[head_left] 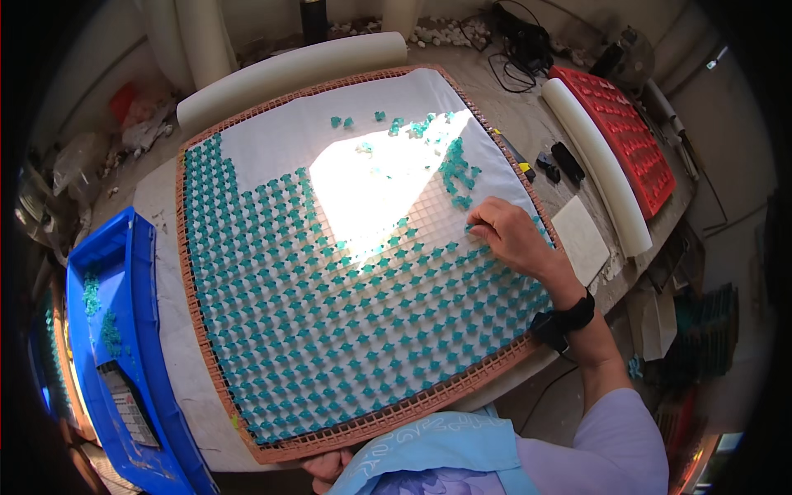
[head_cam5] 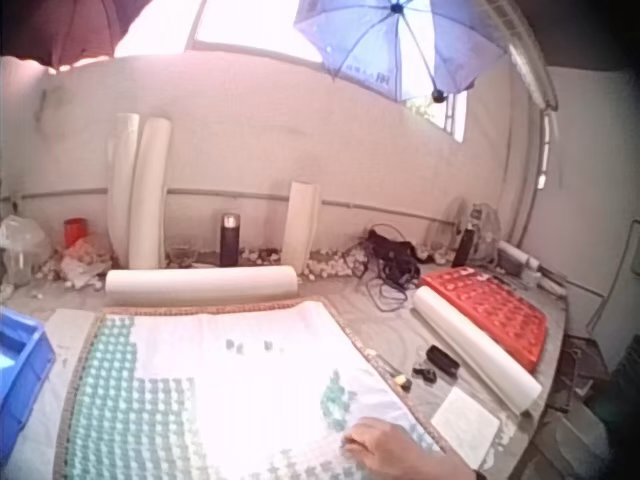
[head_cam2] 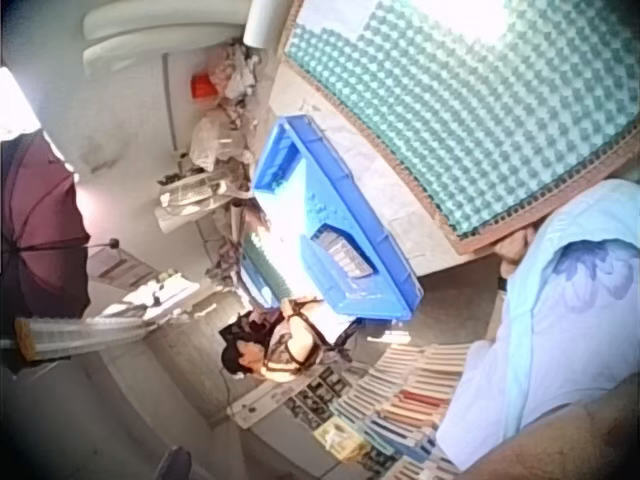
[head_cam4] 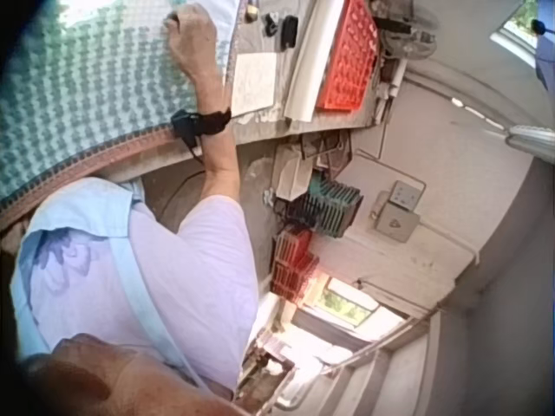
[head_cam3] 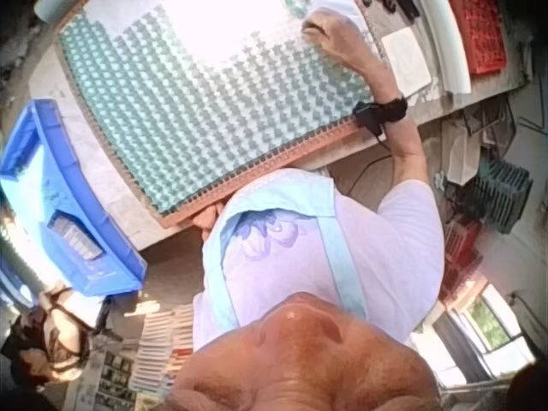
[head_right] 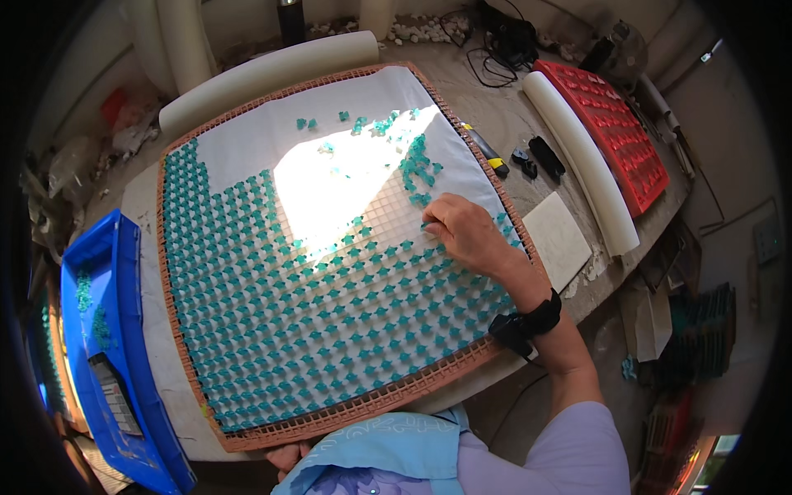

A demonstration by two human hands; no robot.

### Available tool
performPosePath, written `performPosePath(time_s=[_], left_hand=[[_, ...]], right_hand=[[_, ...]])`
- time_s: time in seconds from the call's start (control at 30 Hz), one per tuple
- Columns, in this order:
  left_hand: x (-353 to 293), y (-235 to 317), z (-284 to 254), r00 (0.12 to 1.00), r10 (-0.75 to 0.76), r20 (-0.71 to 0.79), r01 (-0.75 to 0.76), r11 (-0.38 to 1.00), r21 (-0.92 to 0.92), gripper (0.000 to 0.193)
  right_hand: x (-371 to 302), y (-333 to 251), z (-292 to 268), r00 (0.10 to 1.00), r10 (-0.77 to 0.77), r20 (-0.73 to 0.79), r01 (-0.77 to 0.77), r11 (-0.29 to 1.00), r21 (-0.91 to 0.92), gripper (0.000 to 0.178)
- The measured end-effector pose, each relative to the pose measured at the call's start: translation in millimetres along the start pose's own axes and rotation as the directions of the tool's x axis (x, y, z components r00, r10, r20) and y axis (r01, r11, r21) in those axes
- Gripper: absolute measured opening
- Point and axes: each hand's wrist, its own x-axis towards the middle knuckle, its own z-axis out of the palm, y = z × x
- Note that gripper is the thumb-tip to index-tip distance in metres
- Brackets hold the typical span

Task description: Sorting and placing small green plastic components onto a grid template for assembly.

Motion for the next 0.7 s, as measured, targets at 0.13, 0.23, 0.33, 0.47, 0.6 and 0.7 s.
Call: performPosePath(time_s=[0.13,0.23,0.33,0.47,0.6,0.7], left_hand=[[4,-1,1,1.0,-0.006,0.006,0.006,1.0,-0.002,0.022],[4,1,2,1.0,-0.011,0.007,0.011,1.0,-0.002,0.021],[5,1,1,1.0,-0.016,0.008,0.016,1.0,0.0,0.021],[2,2,0,1.0,-0.02,0.009,0.02,1.0,-0.001,0.021],[2,-1,2,1.0,-0.028,0.01,0.028,1.0,0.0,0.021],[2,2,1,1.0,-0.025,-0.004,0.025,1.0,0.006,0.021]], right_hand=[[0,-2,0,0.988,-0.128,0.083,0.125,0.991,0.039,0.011],[-1,-3,-1,0.987,-0.135,0.089,0.134,0.991,0.017,0.012],[-1,-4,-1,0.985,-0.136,0.111,0.136,0.991,0.001,0.012],[0,-9,-1,0.983,-0.116,0.145,0.122,0.992,-0.028,0.012],[2,-11,-3,0.983,-0.108,0.146,0.111,0.994,-0.011,0.011],[6,-4,-10,0.997,-0.069,0.031,0.068,0.997,0.028,0.013]])
